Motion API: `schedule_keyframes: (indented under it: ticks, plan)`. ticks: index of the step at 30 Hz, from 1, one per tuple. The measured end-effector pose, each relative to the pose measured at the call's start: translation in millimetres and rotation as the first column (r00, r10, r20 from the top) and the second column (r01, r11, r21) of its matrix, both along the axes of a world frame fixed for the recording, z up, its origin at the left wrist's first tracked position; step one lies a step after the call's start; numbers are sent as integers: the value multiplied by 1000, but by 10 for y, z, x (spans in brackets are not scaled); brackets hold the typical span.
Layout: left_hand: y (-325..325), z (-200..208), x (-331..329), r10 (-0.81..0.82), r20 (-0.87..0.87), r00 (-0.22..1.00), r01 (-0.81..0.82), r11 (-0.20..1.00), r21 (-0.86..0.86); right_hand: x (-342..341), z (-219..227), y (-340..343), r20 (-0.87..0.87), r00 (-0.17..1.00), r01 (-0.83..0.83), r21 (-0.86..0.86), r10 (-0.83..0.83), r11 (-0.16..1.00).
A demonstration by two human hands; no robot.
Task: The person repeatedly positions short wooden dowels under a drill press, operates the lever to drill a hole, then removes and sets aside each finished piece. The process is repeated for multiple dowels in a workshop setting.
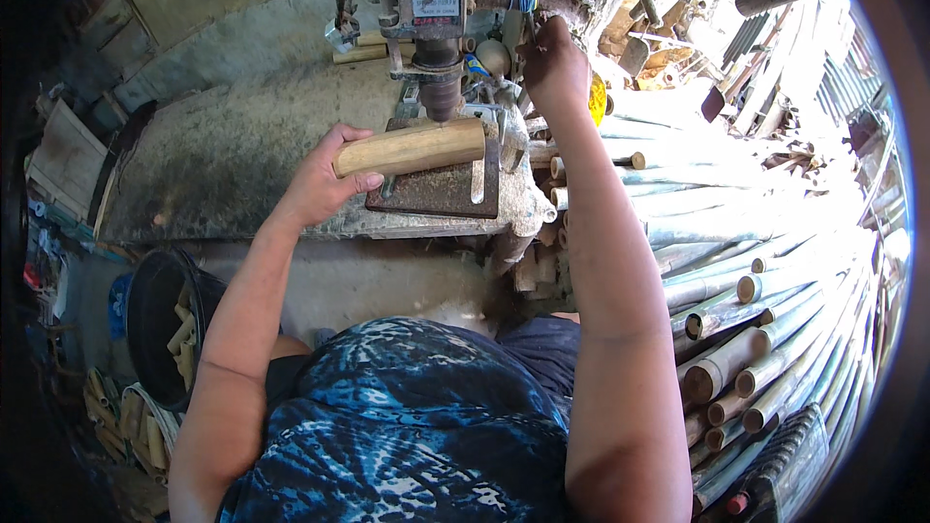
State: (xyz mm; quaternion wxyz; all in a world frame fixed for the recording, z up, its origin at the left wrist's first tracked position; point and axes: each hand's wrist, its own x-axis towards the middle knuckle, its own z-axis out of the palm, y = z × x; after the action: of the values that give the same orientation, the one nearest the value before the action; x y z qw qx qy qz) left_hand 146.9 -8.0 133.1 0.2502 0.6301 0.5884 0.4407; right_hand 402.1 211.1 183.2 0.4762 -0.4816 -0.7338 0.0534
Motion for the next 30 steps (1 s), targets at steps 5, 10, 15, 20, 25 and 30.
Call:
schedule_keyframes:
  ticks: [5,10,15,20,25,30]
  plan:
    - [37,-46,-42,-32,-36,999,34,998,53,443,267,-824,205,975,-22,-285,83,958]
    - [82,-59,-54,-59,-6,998,59,997,50,709,837,-1492,-48,986,-155,56,158,986]
    - [293,51,221,-36,-164,986,39,999,18,431,1453,-986,176,960,151,330,-218,932]
    - [468,98,478,-67,-238,969,66,998,-12,348,1754,-754,200,975,4,431,-99,903]
    - [516,56,544,-72,-222,972,77,997,12,396,1760,-983,217,958,128,255,-186,958]
    - [487,41,537,-76,-224,972,86,996,36,438,1578,-1151,218,961,95,323,-172,942]
